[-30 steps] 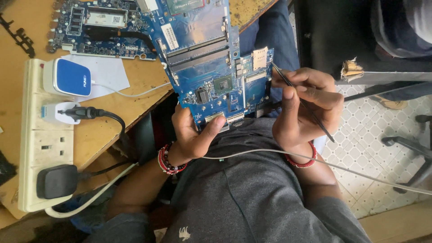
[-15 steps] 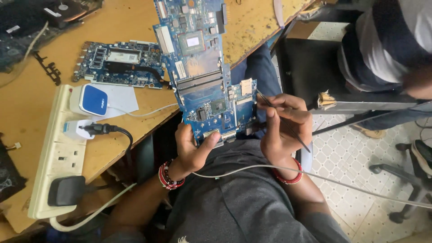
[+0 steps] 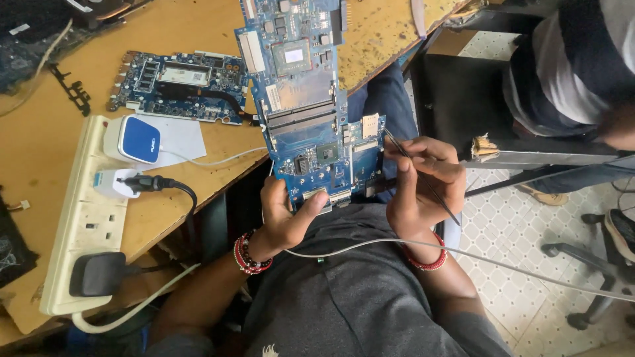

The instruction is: Using tweezers to inspect and manipulate components on a laptop motherboard at a repair bench.

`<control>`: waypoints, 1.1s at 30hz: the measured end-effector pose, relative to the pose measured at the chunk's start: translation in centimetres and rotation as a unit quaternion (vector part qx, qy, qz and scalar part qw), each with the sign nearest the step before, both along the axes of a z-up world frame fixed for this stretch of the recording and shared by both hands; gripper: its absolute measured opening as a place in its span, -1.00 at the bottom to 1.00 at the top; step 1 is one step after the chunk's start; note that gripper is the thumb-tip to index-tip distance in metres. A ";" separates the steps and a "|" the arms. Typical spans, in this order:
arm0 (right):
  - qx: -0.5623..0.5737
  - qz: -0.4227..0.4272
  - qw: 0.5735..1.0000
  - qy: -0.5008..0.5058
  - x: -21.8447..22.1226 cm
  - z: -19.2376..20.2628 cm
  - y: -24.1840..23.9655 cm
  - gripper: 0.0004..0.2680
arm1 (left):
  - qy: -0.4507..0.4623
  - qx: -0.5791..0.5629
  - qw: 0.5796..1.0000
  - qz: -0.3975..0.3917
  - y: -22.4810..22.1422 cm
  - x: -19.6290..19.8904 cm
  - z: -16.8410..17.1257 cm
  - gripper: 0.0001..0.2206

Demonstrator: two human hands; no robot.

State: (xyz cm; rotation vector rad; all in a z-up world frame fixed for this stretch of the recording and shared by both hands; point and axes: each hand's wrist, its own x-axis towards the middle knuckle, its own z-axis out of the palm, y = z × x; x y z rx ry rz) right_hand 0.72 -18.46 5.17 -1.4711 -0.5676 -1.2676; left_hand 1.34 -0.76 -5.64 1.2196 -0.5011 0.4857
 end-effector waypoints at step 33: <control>-0.003 0.042 0.999 -0.017 0.1 -0.8 0.2 -0.86 | 0.077 -0.146 0.986 -0.038 3.3 5.7 -3.7 -0.72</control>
